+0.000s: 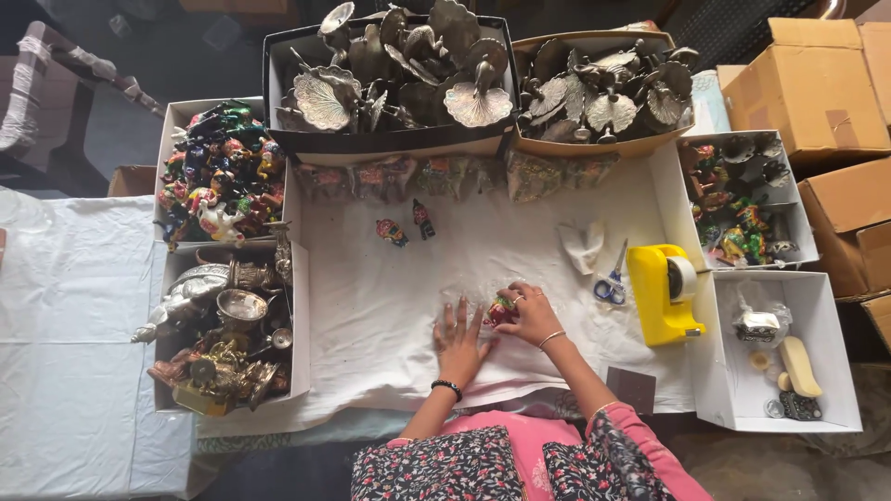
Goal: The person wraps small, colorful figurines in bubble wrap and secures them with clear tape. They use scissors to cut the bubble wrap and a yellow tape dispenser to seal the packages. The wrapped items are placed into a white box on the table.
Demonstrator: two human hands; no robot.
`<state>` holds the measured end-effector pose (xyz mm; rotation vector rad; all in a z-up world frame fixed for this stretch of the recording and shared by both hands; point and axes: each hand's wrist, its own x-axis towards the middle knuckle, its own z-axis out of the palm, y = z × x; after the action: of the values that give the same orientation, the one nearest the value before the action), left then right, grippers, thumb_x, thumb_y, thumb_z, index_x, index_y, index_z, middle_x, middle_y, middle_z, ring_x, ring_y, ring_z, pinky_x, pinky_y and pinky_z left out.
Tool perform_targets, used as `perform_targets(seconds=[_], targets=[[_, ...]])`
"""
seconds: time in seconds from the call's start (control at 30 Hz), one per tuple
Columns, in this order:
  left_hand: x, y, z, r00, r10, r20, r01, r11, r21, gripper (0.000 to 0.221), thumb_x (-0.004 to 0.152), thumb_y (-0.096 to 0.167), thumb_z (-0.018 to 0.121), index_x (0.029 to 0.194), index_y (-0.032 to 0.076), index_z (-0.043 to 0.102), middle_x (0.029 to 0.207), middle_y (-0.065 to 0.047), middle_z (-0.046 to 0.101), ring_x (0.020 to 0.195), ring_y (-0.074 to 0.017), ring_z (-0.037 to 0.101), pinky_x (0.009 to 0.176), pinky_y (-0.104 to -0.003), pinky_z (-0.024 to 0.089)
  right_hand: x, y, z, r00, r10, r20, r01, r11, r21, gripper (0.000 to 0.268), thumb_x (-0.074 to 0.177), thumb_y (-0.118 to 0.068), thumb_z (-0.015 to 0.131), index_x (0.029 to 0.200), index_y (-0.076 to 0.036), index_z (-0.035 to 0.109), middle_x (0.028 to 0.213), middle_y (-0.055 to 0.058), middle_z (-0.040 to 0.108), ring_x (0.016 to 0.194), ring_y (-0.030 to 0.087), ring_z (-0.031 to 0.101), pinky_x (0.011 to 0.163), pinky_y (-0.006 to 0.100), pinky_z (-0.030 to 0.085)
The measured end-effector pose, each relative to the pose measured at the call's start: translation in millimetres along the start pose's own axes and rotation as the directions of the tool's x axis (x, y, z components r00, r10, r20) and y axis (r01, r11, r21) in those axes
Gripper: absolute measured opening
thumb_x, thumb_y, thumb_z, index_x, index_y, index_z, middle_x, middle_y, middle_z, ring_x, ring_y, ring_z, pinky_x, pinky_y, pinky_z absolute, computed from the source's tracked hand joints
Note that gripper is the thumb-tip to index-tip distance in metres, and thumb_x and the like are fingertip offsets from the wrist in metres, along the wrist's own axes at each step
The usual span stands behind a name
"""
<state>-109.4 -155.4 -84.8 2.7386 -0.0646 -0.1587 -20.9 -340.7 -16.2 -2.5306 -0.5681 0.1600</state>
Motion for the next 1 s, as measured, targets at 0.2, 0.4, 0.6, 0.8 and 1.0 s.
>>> perform_targets(seconds=[0.2,0.4,0.6,0.8,1.0], targets=[[-0.3,-1.2,11.0,0.999,0.002,-0.046,0.005,0.988,0.155,0.092,0.088,0.069,0.057,0.163,0.032,0.019,0.172,-0.003,-0.003,0.155,-0.0379,-0.005,0.119,-0.062,0.004,1.7,18.1,20.2,0.994,0.103,0.025,-0.106,0.985,0.138,0.065,0.060,-0.027,0.091,0.120,-0.015,0.068,0.120,0.011,0.066,0.110,0.030,0.064,0.101,0.041,0.051],[0.4,-1.8,16.0,0.998,0.000,-0.060,0.012,0.981,0.192,0.091,0.089,0.075,0.047,0.163,0.033,0.017,0.172,-0.004,-0.004,0.155,-0.0407,-0.007,0.118,-0.065,0.001,2.8,18.7,10.1,0.942,0.318,0.109,-0.215,0.322,0.922,0.066,0.072,-0.003,0.075,0.135,-0.013,0.058,0.118,0.004,0.067,0.104,0.013,0.067,0.091,0.024,0.058],[-4.6,12.0,-4.4,0.988,-0.133,0.080,0.114,0.971,0.209,0.092,0.090,0.076,0.048,0.164,0.035,0.010,0.171,-0.008,-0.011,0.153,-0.0480,-0.010,0.115,-0.074,0.002,13.7,-13.0,-20.1,0.960,0.197,0.201,-0.270,0.847,0.459,0.067,0.064,-0.004,0.076,0.129,-0.014,0.059,0.141,-0.001,0.055,0.109,0.024,0.069,0.088,0.030,0.060],[-7.9,15.2,-8.2,0.940,-0.277,0.198,0.230,0.945,0.234,0.097,0.090,0.074,0.051,0.165,0.037,0.002,0.171,-0.007,-0.017,0.152,-0.0519,-0.012,0.112,-0.079,0.005,13.7,-0.1,-4.2,0.972,-0.186,0.143,0.173,0.980,0.098,0.046,0.065,-0.005,0.082,0.108,-0.014,0.067,0.140,0.004,0.061,0.140,0.039,0.043,0.110,0.044,0.045],[-8.8,9.8,-0.5,0.950,-0.258,0.176,0.218,0.951,0.218,0.098,0.089,0.074,0.053,0.164,0.039,0.000,0.170,-0.006,-0.018,0.153,-0.0495,-0.012,0.112,-0.079,0.006,12.7,-8.4,-14.1,0.927,-0.275,0.255,0.305,0.948,-0.089,0.030,0.076,0.000,0.074,0.101,-0.017,0.071,0.145,0.000,0.060,0.146,0.030,0.039,0.104,0.051,0.040]])
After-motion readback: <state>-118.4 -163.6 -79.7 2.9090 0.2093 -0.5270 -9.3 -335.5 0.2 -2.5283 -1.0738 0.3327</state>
